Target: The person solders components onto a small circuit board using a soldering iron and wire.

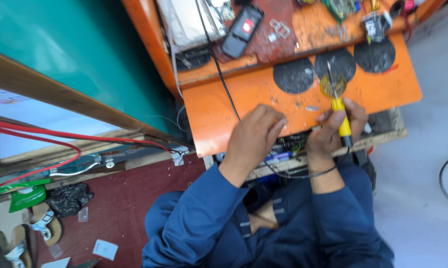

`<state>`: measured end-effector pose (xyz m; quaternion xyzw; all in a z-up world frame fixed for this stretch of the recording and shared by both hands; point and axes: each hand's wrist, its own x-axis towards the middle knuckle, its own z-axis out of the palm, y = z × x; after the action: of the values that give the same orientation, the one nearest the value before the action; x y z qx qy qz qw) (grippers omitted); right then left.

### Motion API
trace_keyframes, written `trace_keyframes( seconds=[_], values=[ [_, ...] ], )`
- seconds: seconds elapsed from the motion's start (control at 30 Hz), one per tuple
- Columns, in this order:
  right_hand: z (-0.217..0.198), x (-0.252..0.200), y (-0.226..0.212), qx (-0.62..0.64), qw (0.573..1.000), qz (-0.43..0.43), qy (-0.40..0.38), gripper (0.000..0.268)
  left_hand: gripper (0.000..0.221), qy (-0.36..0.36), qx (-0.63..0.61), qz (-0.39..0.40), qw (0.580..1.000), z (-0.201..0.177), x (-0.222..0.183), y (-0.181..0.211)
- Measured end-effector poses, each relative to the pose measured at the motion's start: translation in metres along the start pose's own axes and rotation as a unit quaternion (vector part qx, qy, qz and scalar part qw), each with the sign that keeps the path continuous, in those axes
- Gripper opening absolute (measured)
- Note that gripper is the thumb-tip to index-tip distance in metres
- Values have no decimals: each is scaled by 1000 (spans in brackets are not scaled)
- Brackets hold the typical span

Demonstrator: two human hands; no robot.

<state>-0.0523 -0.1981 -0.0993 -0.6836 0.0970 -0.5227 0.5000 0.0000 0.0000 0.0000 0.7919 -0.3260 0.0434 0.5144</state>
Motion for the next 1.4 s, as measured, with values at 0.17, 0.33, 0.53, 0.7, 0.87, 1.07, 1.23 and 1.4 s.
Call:
trace_keyframes(
  seconds=[0.17, 0.33, 0.53, 0.7, 0.87, 1.07, 1.23, 1.4],
  values=[
    [4, 7, -8, 7, 1000, -26, 3, 41, 10, 59, 2, 3, 998, -15, -9, 1],
    [5, 11, -15, 6, 999, -31, 6, 45, 9, 77, 29, -6, 997, -5, -8, -8],
    [6, 11, -23, 12, 1000, -13, 5, 46, 10, 53, 78, -5, 996, 2, -7, -10],
    [-2, 8, -40, -7, 1000, -30, -2, 48, 10, 79, 57, -10, 995, 3, -8, -8],
    [-10, 16, -56, 107, 988, -33, -104, 53, 10, 62, 69, -17, 996, -1, -5, -3],
    [-39, 52, -34, -107, 968, -207, 93, 49, 16, 51, 32, -61, 996, -1, 0, 2],
    [-40, 52, -23, -235, 956, -171, 22, 44, 26, 47, 71, -45, 995, -1, 6, 4],
    [-35, 52, -13, -227, 960, -165, 20, 36, 31, -5, 75, -127, 989, -4, 5, 2]
  ],
)
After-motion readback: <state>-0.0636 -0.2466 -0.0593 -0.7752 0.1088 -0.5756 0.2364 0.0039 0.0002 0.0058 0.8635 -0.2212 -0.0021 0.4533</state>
